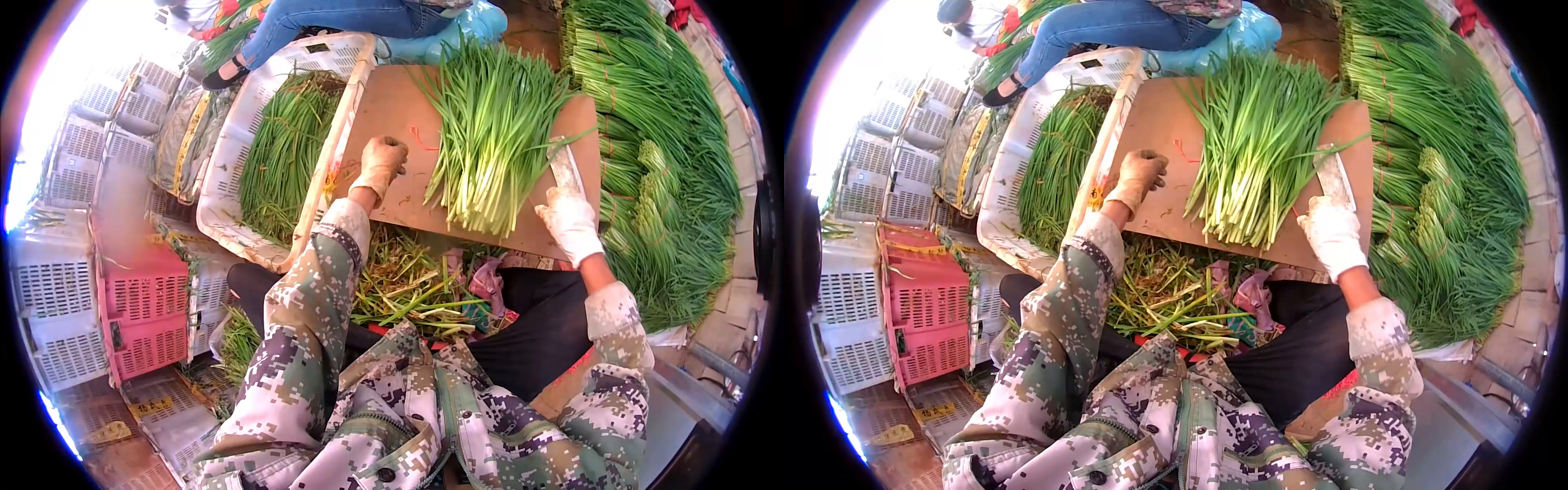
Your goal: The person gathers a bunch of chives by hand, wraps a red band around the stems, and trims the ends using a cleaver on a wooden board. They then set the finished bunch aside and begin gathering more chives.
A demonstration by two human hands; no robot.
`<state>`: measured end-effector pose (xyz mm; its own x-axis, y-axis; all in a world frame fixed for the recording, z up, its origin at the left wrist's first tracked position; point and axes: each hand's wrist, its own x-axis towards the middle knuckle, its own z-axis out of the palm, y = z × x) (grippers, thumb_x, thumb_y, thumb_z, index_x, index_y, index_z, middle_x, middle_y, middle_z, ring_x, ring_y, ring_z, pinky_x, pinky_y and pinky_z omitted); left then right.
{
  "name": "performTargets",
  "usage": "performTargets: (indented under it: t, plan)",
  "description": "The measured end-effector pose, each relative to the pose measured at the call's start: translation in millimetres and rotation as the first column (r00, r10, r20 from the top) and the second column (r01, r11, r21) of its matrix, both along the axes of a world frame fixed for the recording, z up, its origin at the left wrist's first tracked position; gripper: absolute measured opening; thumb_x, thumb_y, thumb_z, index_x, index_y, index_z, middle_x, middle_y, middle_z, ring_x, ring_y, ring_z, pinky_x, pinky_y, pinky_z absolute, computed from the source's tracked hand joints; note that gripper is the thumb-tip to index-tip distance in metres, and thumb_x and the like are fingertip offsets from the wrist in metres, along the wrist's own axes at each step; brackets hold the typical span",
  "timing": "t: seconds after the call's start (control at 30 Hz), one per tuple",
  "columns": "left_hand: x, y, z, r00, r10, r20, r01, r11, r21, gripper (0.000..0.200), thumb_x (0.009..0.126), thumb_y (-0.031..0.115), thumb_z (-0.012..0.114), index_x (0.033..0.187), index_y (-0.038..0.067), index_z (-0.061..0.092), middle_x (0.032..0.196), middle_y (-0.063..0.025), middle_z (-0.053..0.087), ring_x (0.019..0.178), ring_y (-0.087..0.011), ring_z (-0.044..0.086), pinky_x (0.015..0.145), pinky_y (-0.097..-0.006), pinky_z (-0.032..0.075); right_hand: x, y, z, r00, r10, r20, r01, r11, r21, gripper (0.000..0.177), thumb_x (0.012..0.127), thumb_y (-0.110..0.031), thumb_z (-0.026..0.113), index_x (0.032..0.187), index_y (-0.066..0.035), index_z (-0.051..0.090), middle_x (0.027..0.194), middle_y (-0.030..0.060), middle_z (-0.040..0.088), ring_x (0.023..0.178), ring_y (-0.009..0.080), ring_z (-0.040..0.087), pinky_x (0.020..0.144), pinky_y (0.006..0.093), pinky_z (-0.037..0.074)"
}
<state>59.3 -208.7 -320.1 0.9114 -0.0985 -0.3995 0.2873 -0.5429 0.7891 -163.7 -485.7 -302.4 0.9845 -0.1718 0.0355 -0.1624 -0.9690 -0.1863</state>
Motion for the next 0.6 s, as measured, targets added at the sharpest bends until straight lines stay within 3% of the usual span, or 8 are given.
performTargets:
  t: [0.03,0.1,0.2,0.33,0.43,0.5,0.53,0.6]
  plan:
    - [-0.3,-0.2,-1.2,1.0,0.007,0.002,-0.007,1.0,-0.003,0.017,0.081,0.015,0.063,0.09,0.002,0.068,0.067,-0.0097,0.066,0.053,-0.0208,0.064,0.049,-0.0333,0.05,7.1,4.1,-3.7,0.995,-0.024,-0.094,0.023,1.0,-0.018,0.025,0.075,-0.026,0.071,0.086,-0.005,0.063,0.085,0.0166,0.065,0.083,0.0348,0.063,0.073,0.0434,0.051]
    - [-1.1,-5.2,-4.7,0.995,0.004,-0.099,-0.014,0.995,-0.099,0.015,0.083,0.013,0.06,0.083,0.0,0.068,0.065,-0.0085,0.064,0.047,-0.0155,0.061,0.043,-0.0281,0.048,15.8,5.3,-20.4,0.997,-0.037,-0.06,0.038,0.999,0.015,0.026,0.074,-0.025,0.071,0.086,-0.004,0.063,0.084,0.0168,0.065,0.083,0.0349,0.063,0.072,0.0437,0.05]
    - [7.8,-20.3,0.0,0.985,-0.04,-0.169,0.074,0.977,0.199,0.035,0.084,0.031,0.066,0.091,-0.004,0.065,0.068,-0.0113,0.065,0.049,-0.019,0.062,0.046,-0.0324,0.051,17.4,2.8,-37.6,0.998,-0.048,-0.034,0.052,0.991,0.122,0.023,0.074,-0.021,0.07,0.087,-0.004,0.062,0.084,0.0183,0.064,0.084,0.0357,0.063,0.073,0.0451,0.05]
    - [10.2,-37.4,8.0,0.967,-0.078,-0.242,0.15,0.944,0.293,0.049,0.084,0.045,0.065,0.092,-0.003,0.065,0.071,-0.0139,0.066,0.051,-0.0228,0.064,0.051,-0.0342,0.053,20.2,-3.1,-46.6,0.999,-0.022,-0.048,0.028,0.992,0.124,0.016,0.076,-0.017,0.063,0.086,-0.005,0.063,0.08,0.0199,0.064,0.08,0.0391,0.062,0.072,0.0464,0.05]
    - [22.0,-43.1,-24.0,0.965,-0.228,-0.131,0.258,0.914,0.313,0.046,0.083,0.041,0.067,0.081,-0.005,0.063,0.064,-0.0128,0.062,0.05,-0.0229,0.061,0.048,-0.036,0.051,22.2,-8.2,-42.7,0.998,-0.044,-0.051,0.052,0.984,0.169,0.015,0.076,-0.018,0.061,0.083,-0.005,0.063,0.078,0.0198,0.064,0.08,0.0393,0.062,0.071,0.0469,0.05]
    - [27.0,-50.0,-54.8,0.896,-0.315,0.313,0.102,0.832,0.546,0.041,0.082,0.037,0.065,0.076,-0.003,0.065,0.065,-0.0145,0.064,0.058,-0.0266,0.065,0.057,-0.0376,0.053,24.5,-16.7,-52.6,0.999,-0.024,-0.035,0.032,0.972,0.232,0.015,0.074,-0.017,0.059,0.081,-0.004,0.063,0.078,0.0206,0.063,0.079,0.0397,0.061,0.071,0.0471,0.05]
    - [33.9,-51.5,-62.6,0.897,-0.32,0.305,0.109,0.828,0.55,0.041,0.082,0.037,0.065,0.076,-0.003,0.065,0.065,-0.0145,0.064,0.058,-0.0266,0.065,0.057,-0.0376,0.053,25.4,-17.0,-53.4,0.999,-0.028,-0.042,0.037,0.971,0.238,0.015,0.074,-0.017,0.059,0.081,-0.004,0.063,0.078,0.0206,0.063,0.079,0.0397,0.061,0.071,0.0471,0.05]
    - [45.7,-52.8,-72.0,0.983,-0.158,-0.092,0.181,0.912,0.369,0.035,0.08,0.036,0.063,0.078,0.002,0.069,0.075,-0.0169,0.068,0.074,-0.031,0.068,0.069,-0.0396,0.054,27.3,-18.7,-46.7,1.0,0.002,-0.027,0.005,0.967,0.254,0.014,0.072,-0.017,0.057,0.077,-0.004,0.062,0.078,0.0212,0.062,0.077,0.0404,0.06,0.07,0.0476,0.049]
